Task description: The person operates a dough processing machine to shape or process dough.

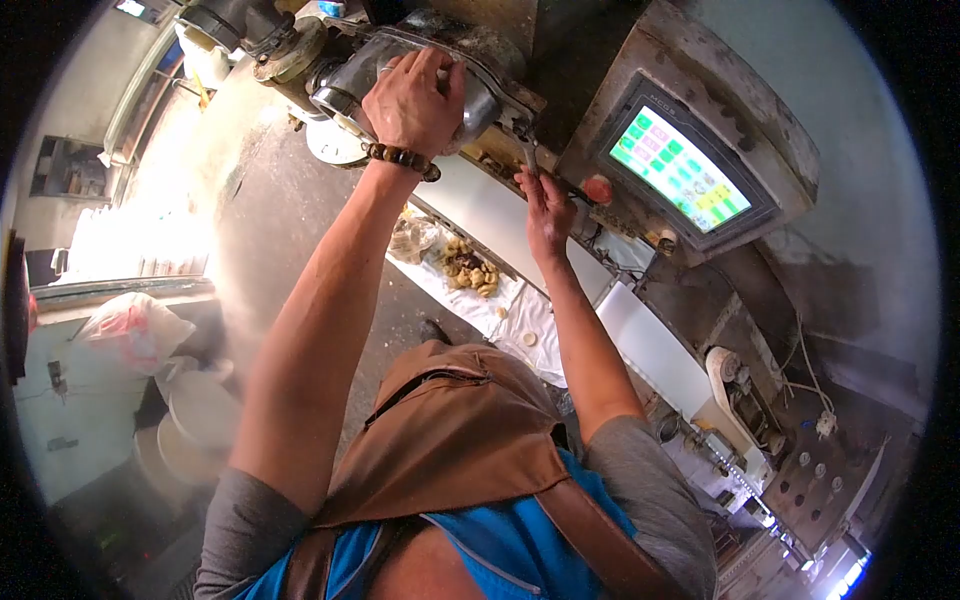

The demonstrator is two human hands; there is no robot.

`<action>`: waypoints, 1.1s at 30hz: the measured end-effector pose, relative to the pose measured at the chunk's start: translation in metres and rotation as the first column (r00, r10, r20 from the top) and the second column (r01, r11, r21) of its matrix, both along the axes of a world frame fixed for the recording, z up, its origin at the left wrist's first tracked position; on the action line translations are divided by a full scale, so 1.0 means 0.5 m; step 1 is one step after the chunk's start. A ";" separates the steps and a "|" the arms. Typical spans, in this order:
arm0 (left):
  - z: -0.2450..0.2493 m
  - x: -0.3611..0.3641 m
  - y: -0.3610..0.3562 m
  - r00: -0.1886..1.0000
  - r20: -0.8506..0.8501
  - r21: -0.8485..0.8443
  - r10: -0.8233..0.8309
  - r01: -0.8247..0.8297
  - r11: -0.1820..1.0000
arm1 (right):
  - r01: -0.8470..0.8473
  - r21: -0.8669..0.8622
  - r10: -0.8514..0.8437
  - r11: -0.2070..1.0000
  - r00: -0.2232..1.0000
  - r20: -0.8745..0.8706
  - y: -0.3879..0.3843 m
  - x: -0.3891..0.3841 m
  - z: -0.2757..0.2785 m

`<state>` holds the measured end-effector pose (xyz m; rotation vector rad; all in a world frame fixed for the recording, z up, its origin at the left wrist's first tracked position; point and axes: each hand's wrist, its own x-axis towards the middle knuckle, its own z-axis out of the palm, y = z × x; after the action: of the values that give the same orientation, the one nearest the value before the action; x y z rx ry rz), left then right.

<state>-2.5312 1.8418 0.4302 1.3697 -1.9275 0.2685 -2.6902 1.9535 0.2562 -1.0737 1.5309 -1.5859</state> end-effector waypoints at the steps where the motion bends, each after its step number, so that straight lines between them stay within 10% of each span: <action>1: -0.002 0.000 -0.001 1.000 -0.008 -0.018 -0.007 0.007 1.000 | -0.003 0.037 0.003 0.999 1.000 -0.015 -0.004 0.002 0.007; 26: -0.011 0.004 -0.005 0.998 -0.050 -0.065 -0.040 0.036 0.997 | -0.092 -0.055 0.091 0.994 0.996 -0.020 -0.056 0.040 0.023; 29: -0.011 0.003 -0.009 0.998 -0.064 -0.032 -0.025 0.022 0.999 | -0.052 0.103 0.067 0.993 0.986 -0.152 0.006 0.010 0.056; 31: -0.015 0.006 -0.012 0.999 -0.044 -0.019 -0.020 0.019 1.000 | 0.038 -0.064 -0.073 0.997 0.653 -0.753 0.058 -0.011 0.153; 33: -0.014 0.006 -0.009 0.999 -0.038 -0.016 -0.012 0.012 1.000 | 0.051 0.061 0.031 0.997 0.455 -0.890 0.080 -0.043 0.245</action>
<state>-2.5279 1.8374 0.4233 1.3429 -1.8977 0.2497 -2.7119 1.9934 0.3788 -2.0572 2.2183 -0.8902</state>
